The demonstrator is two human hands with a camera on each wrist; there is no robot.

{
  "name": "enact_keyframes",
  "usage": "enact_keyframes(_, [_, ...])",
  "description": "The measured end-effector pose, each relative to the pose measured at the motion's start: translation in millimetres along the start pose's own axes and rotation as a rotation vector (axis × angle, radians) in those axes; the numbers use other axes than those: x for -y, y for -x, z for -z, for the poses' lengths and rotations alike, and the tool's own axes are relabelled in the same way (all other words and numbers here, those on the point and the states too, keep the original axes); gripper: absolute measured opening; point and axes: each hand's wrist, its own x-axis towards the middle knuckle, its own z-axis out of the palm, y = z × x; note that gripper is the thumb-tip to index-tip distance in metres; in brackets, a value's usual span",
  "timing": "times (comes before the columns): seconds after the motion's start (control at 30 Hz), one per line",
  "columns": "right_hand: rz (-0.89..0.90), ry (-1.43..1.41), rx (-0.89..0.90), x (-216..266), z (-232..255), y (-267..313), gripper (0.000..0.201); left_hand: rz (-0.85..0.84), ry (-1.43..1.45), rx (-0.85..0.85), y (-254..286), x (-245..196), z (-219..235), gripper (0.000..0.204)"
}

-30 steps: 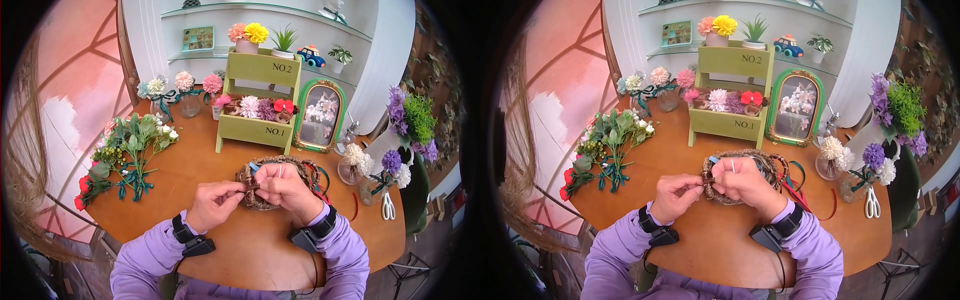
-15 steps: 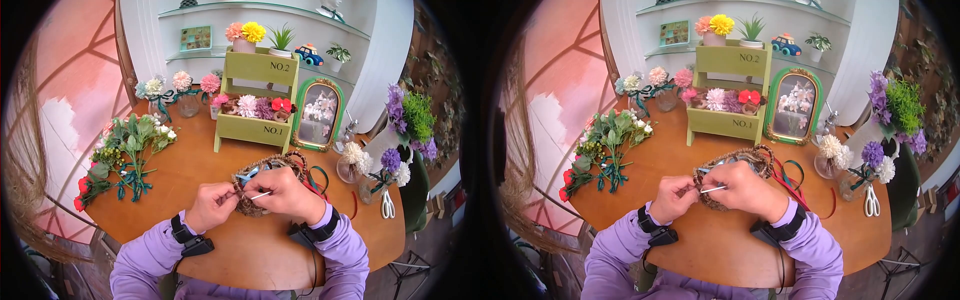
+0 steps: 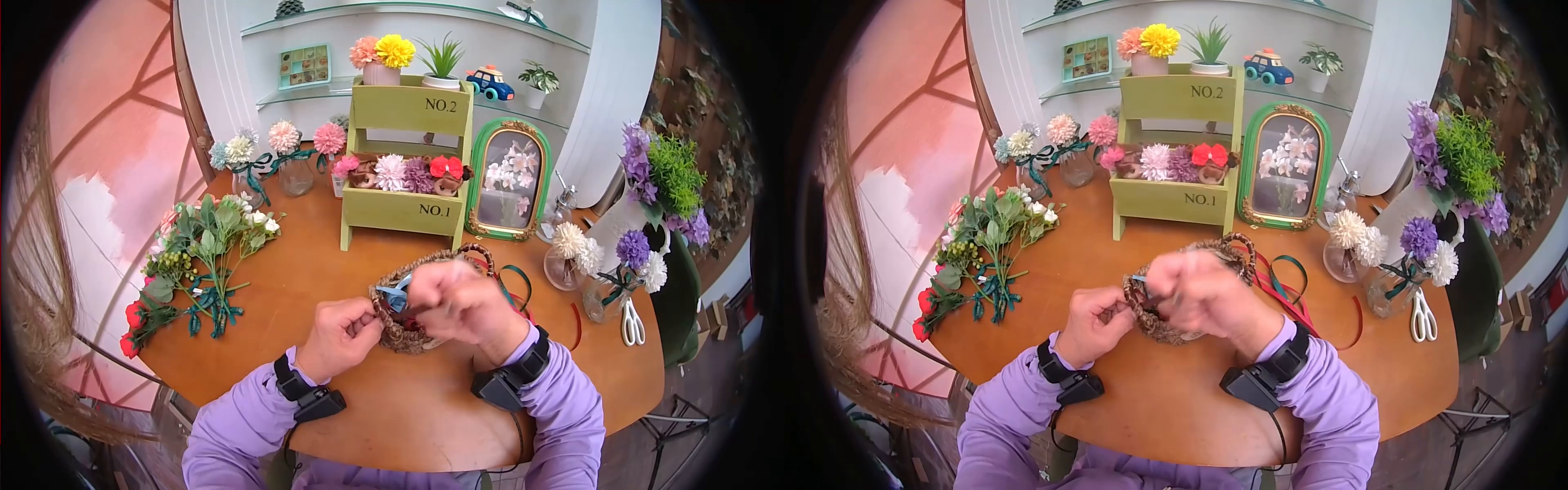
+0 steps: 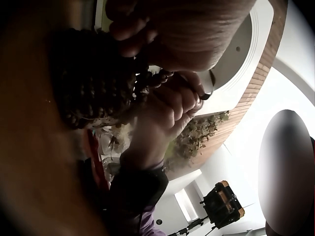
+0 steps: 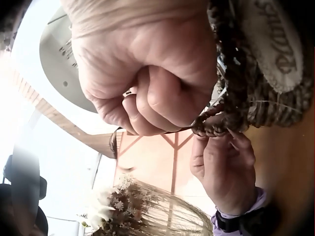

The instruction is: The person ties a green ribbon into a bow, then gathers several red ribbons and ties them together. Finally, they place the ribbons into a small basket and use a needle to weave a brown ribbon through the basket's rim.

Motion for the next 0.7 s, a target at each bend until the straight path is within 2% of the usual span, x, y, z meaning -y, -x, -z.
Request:
enact_keyframes(0.03, [0.13, -0.119, -0.017, 1.6, -1.2, 0.6, 0.006, 0.0, -0.001, -0.001, 0.1, 1.7, 0.1, 0.002])
enact_keyframes(0.1, [0.282, 0.106, -0.272, 17.0, -7.3, -0.1, 0.01, 0.007, 0.025, 0.005, 1.0, 4.9, -1.1, 0.007])
enact_keyframes(0.17, [0.397, 0.555, -0.644, 21.7, -8.2, -1.5, 0.023, 0.002, 0.071, -0.038, 1.5, 9.7, -5.1, 0.003])
enact_keyframes(0.3, [0.474, 0.669, -0.675, 24.8, -4.1, -0.1, 0.026, 0.059, 0.262, -0.13, 3.2, 8.7, -9.3, 0.005])
enact_keyframes(0.33, [0.502, 0.789, -0.631, 23.3, -7.1, 0.9, 0.023, 0.06, 0.261, -0.129, 2.3, 3.7, -6.7, 0.005])
enact_keyframes(0.37, [0.528, 0.907, -0.584, 21.2, -8.9, 0.9, 0.019, 0.207, 0.345, -0.056, 0.5, -4.6, -1.1, 0.005])
enact_keyframes(0.4, [0.469, 0.91, -0.519, 15.9, -1.2, -3.2, 0.015, 0.355, 0.428, 0.018, -1.3, -10.7, 3.6, 0.006])
enact_keyframes(0.43, [0.469, 0.908, -0.522, 13.8, -4.7, -2.8, 0.015, 0.356, 0.427, 0.021, -3.3, -13.6, 6.5, 0.006])
enact_keyframes(0.5, [0.252, 1.037, -0.507, 9.3, -14.4, -0.6, 0.015, 0.467, 0.601, 0.17, -6.5, -16.8, 10.5, 0.016])
enact_keyframes(0.57, [0.278, 1.041, -0.482, 3.6, -14.6, -3.6, 0.021, 0.456, 0.665, 0.143, -4.7, -2.1, 7.7, 0.013])
enact_keyframes(0.63, [0.307, 1.133, -0.629, 2.7, -19.0, -4.2, 0.023, 0.443, 0.729, 0.113, -4.3, 2.5, 7.8, 0.011])
enact_keyframes(0.7, [0.337, 1.139, -0.646, 3.4, -18.0, -4.3, 0.022, 0.389, 0.495, 0.026, -4.6, 0.5, 10.2, 0.01])
